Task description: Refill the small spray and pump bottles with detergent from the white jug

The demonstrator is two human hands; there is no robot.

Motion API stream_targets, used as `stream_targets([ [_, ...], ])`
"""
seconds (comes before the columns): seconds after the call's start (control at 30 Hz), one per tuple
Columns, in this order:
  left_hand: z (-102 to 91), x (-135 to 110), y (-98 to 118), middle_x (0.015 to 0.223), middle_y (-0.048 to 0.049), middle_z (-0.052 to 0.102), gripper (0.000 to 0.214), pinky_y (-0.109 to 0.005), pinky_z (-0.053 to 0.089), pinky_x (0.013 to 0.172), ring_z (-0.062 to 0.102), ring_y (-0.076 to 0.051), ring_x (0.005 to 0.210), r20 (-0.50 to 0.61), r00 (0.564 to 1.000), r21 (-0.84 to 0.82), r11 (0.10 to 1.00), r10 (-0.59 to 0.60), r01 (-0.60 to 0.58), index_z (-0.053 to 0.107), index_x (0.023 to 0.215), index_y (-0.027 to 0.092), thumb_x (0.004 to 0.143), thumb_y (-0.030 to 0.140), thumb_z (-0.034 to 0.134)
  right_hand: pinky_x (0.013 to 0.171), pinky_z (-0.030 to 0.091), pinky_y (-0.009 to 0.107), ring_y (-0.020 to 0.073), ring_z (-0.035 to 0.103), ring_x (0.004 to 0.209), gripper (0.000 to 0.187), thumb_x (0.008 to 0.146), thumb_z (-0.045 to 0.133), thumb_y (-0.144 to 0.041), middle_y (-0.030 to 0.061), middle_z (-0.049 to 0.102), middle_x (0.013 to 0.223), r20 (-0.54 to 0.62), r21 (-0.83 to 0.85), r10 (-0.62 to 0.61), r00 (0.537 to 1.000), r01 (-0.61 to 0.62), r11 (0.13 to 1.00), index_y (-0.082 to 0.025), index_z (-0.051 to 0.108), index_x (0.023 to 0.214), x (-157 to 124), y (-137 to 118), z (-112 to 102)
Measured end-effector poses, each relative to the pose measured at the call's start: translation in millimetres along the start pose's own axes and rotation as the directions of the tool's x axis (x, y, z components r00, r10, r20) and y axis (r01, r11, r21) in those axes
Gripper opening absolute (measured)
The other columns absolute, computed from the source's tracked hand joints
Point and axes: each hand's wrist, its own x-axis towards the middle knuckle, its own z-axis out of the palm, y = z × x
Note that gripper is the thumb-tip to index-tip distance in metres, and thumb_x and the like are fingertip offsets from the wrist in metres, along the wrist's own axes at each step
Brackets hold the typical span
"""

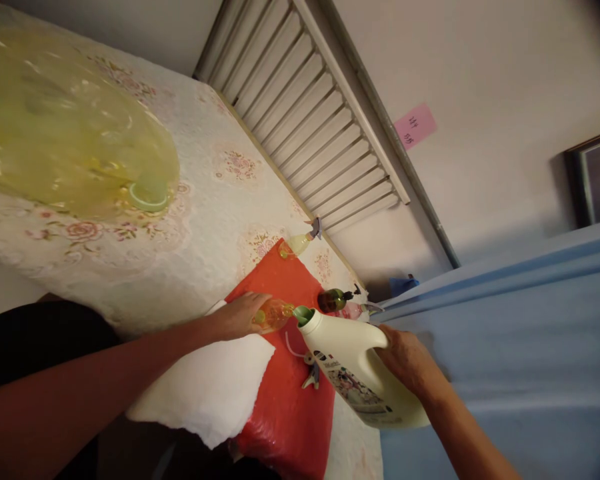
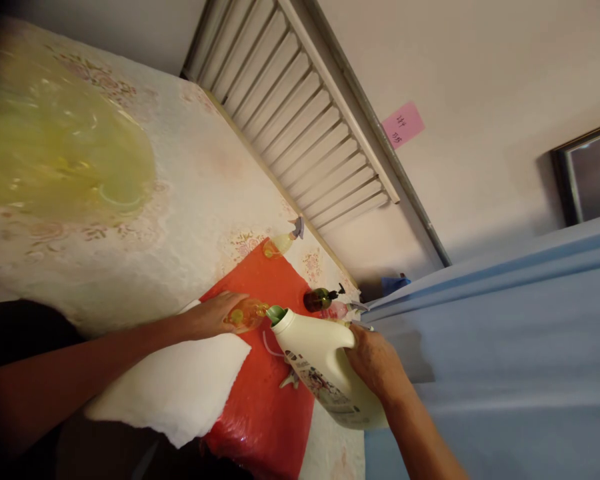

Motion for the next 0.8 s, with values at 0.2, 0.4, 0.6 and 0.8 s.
stream_targets([
  [0.2,-1.7,0.0,0.9,0.127,-0.0113,0.061,0.072,-0.039,0.045,0.101,0.055,-0.031,0.121,0.034,0.999,0.009,1.0,-0.022,0.022,0.048,0.138,0.02,0.077,0.053,0.07,0.064,0.038,0.025,0.0184,0.065,0.072,0.015,0.085,0.051,-0.014,0.0085,0.074,0.084,0.011,-0.001,0.016,1.0,-0.016,1.0,-0.019,0.065,0.085,-0.5,-2.3,-2.9],
  [0.4,-0.5,0.5,-0.5,0.125,-0.0104,0.062,0.068,-0.039,0.045,0.101,0.056,-0.031,0.119,0.012,1.0,-0.005,1.0,0.001,0.0,0.05,0.136,0.021,0.077,0.051,0.069,0.064,0.038,0.023,0.0172,0.065,0.071,0.015,0.086,0.05,-0.014,0.0071,0.073,0.082,0.011,-0.004,0.008,1.0,-0.008,1.0,-0.019,0.064,0.084,-0.6,-1.4,-2.5],
  [0.6,1.2,0.9,-2.5,0.125,-0.0104,0.063,0.07,-0.04,0.045,0.1,0.055,-0.032,0.119,0.001,1.0,-0.024,1.0,0.0,0.0,0.051,0.135,0.022,0.076,0.053,0.071,0.064,0.039,0.023,0.0178,0.066,0.072,0.017,0.084,0.05,-0.012,0.0072,0.074,0.083,0.009,0.002,0.004,1.0,-0.004,1.0,-0.019,0.065,0.085,-0.4,-2.9,-3.6],
  [0.8,1.5,0.6,-2.8,0.126,-0.0103,0.062,0.069,-0.04,0.045,0.101,0.055,-0.032,0.118,0.002,1.0,-0.022,1.0,0.021,-0.021,0.051,0.135,0.02,0.077,0.051,0.071,0.062,0.039,0.024,0.0182,0.066,0.07,0.016,0.084,0.05,-0.013,0.0065,0.074,0.081,0.011,-0.012,0.012,1.0,-0.012,1.0,-0.019,0.065,0.083,0.1,-2.3,-2.9],
])
